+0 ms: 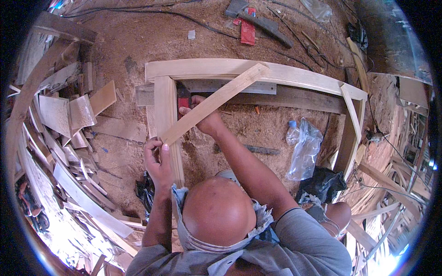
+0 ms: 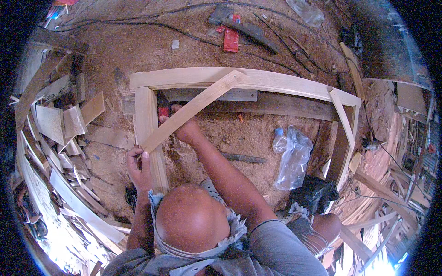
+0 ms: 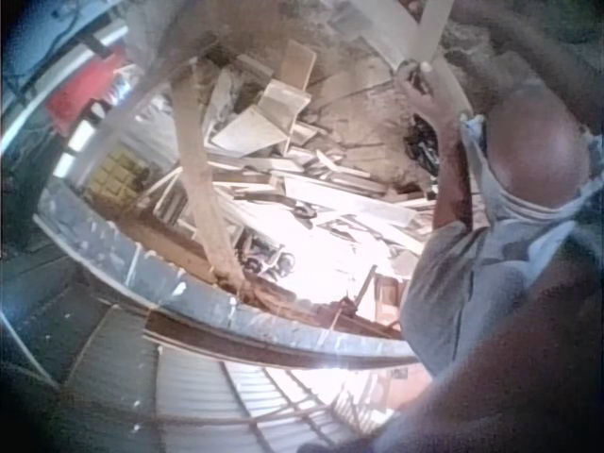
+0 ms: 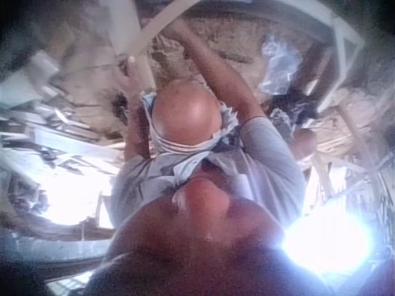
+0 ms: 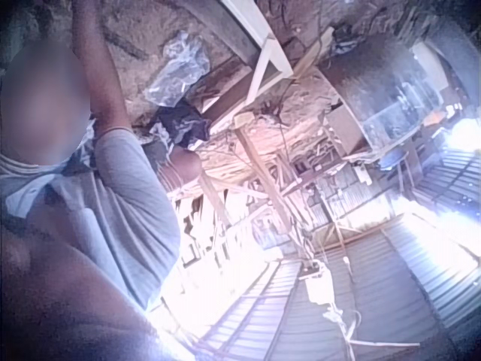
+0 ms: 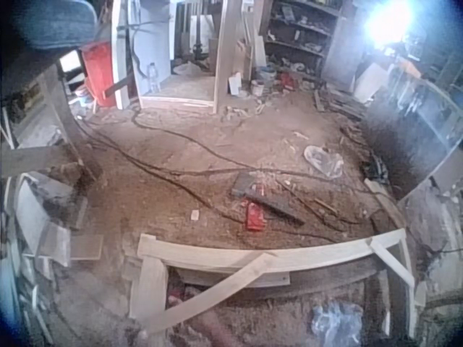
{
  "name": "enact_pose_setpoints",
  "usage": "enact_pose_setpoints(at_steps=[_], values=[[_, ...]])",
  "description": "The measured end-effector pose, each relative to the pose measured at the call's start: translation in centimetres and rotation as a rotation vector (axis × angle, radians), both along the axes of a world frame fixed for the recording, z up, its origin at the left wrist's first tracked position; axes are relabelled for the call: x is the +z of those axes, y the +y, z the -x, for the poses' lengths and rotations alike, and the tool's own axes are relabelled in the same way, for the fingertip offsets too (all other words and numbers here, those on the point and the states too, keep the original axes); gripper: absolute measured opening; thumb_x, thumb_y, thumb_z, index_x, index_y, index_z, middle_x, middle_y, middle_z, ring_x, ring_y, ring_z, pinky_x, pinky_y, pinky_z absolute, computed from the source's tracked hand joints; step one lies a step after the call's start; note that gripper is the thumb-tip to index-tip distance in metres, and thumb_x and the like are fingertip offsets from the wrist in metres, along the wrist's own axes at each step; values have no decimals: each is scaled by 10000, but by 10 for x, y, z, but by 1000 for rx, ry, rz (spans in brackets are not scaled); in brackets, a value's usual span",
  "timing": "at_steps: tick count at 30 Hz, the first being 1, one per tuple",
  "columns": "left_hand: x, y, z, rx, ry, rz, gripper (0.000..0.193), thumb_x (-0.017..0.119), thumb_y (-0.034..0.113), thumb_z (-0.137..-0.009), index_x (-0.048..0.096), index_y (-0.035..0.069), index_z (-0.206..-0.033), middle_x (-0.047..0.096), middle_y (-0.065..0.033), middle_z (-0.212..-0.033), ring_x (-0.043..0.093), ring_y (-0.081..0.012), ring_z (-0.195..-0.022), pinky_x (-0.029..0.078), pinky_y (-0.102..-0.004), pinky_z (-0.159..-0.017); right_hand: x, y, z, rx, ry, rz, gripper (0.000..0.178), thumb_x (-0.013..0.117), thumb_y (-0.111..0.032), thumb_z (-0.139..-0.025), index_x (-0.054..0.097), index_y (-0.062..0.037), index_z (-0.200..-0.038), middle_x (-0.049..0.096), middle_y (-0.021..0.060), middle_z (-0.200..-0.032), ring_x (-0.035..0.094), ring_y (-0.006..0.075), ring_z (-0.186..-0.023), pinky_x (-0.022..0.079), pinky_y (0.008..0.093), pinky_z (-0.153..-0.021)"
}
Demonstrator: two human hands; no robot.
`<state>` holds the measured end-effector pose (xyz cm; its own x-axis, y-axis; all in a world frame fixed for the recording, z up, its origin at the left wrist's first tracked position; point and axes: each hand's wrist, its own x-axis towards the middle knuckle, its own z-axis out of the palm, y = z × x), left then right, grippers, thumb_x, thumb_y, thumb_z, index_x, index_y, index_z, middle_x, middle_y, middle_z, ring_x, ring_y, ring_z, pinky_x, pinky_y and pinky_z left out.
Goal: The person constructs a wooden frame by positioning wooden boards together and hammering nails into the wood.
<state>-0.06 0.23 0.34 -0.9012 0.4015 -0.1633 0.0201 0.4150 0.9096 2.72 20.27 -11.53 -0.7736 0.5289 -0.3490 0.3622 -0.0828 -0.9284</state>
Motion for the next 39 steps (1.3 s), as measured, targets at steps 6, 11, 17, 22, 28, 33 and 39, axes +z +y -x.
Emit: enact_pose_setpoints(at_steps=[6, 11, 17, 22, 28, 33, 39], values=[[-3, -6, 0, 26, -19, 17, 170, 645, 116, -1056, 577, 37, -1189, 605, -113, -1267, 580, -199, -1167, 485, -370, -1042, 6, 4, 2, 62, -44, 20, 296, 845, -269, -955, 659, -51, -879, 647, -18, -726, 602, 80, -676, 502, 301, -590], [-3, 4, -3, 57, -51, -49, 170, 664, 133, -1052, 592, 47, -1181, 613, -92, -1255, 570, -181, -1173, 487, -358, -1035, -4, 8, -2, 35, 8, -2, 304, 848, -268, -951, 647, -56, -866, 621, -29, -719, 602, 77, -680, 503, 298, -593], [-7, -11, 2, 75, -18, 27, 166, 660, 104, -1044, 592, 31, -1177, 613, -117, -1285, 599, -198, -1155, 502, -368, -1024, 19, 2, 2, 6, 7, 196, 283, 844, -291, -955, 711, -44, -994, 718, 1, -800, 665, 83, -736, 548, 290, -652], [6, 2, -1, 60, -28, 78, 169, 677, 114, -1032, 602, 25, -1155, 619, -119, -1267, 609, -196, -1132, 504, -366, -1020, 14, 9, -1, 23, -33, 192, 255, 824, -250, -975, 721, -28, -1045, 749, 17, -844, 688, 94, -750, 570, 290, -675], [4, -2, 1, 24, 23, 55, 187, 688, 128, -1027, 600, 19, -1151, 624, -130, -1259, 609, -195, -1129, 505, -371, -1016, 7, 5, -1, 43, -17, 123, 236, 816, -234, -982, 711, -26, -1019, 746, 17, -850, 680, 92, -741, 563, 279, -667], [5, -2, 1, 14, 33, 103, 210, 691, 138, -1028, 599, 27, -1180, 628, -125, -1243, 609, -202, -1127, 494, -372, -1028, 9, 9, -1, 52, -14, 85, 267, 820, -269, -980, 706, -28, -999, 741, 19, -843, 680, 103, -740, 560, 290, -665], [1, -16, -1, 169, -204, -77, 222, 628, 192, -1075, 607, 23, -1217, 634, -90, -1221, 602, -189, -1117, 478, -365, -1039, 10, 12, 0, 104, -47, 27, 290, 825, -291, -975, 701, -30, -965, 728, 23, -825, 675, 107, -756, 552, 303, -671]])
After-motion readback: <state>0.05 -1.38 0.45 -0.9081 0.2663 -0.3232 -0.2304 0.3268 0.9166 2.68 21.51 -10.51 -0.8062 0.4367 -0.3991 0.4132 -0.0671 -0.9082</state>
